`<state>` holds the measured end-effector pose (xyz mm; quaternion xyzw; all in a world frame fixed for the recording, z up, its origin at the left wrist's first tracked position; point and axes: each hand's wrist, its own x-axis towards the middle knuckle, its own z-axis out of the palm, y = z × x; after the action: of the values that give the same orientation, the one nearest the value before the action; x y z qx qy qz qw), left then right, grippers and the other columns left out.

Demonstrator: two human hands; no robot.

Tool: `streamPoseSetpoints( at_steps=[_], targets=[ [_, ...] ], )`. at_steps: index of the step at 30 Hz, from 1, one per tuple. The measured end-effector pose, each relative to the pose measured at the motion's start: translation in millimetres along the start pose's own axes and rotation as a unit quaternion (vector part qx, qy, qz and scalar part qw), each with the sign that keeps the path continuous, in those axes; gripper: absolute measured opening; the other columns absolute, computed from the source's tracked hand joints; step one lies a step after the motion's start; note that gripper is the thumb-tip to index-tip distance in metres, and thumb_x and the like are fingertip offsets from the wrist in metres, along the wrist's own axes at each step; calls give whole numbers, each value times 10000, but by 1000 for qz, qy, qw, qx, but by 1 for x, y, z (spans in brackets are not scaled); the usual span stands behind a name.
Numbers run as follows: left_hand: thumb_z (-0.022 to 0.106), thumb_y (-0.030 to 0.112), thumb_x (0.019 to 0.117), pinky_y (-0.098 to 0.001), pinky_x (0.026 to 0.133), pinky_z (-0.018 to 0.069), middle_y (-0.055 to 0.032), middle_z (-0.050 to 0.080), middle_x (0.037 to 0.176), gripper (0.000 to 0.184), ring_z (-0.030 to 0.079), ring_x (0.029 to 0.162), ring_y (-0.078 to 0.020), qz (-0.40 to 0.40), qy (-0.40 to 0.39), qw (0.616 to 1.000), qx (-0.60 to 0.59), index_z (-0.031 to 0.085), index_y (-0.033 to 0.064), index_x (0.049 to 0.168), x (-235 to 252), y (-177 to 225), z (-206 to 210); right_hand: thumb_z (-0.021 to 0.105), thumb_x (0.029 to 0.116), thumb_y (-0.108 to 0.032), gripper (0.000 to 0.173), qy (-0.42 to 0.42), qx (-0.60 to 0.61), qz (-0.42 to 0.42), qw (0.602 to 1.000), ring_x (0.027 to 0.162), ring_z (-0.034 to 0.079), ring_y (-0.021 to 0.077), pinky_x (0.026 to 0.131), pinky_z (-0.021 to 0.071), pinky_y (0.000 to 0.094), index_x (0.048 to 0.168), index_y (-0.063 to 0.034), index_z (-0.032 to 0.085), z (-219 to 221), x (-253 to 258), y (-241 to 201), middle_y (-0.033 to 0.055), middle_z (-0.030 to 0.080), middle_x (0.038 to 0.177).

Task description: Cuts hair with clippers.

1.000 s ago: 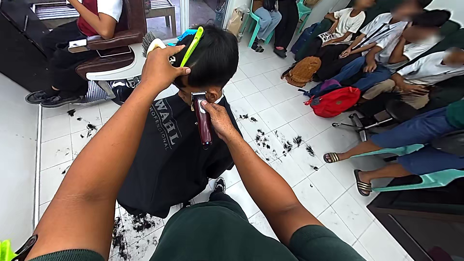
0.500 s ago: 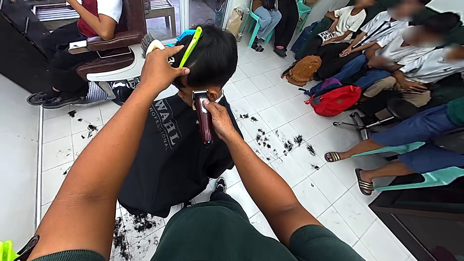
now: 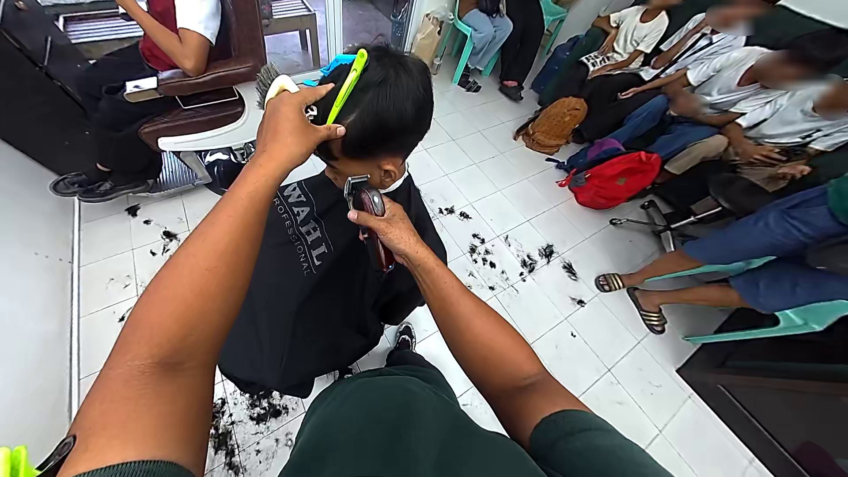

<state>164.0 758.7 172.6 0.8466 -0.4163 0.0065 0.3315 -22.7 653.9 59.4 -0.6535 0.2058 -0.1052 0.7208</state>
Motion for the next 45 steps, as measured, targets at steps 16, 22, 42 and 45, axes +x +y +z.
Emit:
streamPoseSetpoints(
  at_steps=[16,22,42,45],
  targets=[
    [798,357,902,-560,1129,411,-145,634,1396,627,573,1326,-319,-6,-1,1000,1,586,196,1470,-1,-1,1,366,1118,-329,410,10,20,-93,995,848,684,183,790,605,376,1257,9,551,-9,11,-5,116,654,1002],
    [796,348,904,-555,1126,417,-151,636,1392,623,583,1315,-323,-3,-1,1000,-2,588,174,1466,-2,-2,0,774,871,-77,490,-41,-25,22,999,631,615,173,571,570,323,1284,15,528,0,-3,2,131,628,907],
    [790,346,912,-549,1137,408,-135,635,1400,619,579,1326,-306,-6,-10,1000,0,581,187,1473,-1,-2,0,459,1099,-355,407,19,-35,-44,998,795,680,201,751,597,379,1189,19,593,4,14,-15,138,664,945],
    [794,346,908,-547,1117,427,-141,641,1387,624,594,1303,-307,-8,-9,1000,1,582,187,1472,-1,-2,0,454,1098,-361,420,25,-43,-54,997,829,691,215,781,600,401,1214,16,598,4,13,-14,148,673,972]
  ],
)
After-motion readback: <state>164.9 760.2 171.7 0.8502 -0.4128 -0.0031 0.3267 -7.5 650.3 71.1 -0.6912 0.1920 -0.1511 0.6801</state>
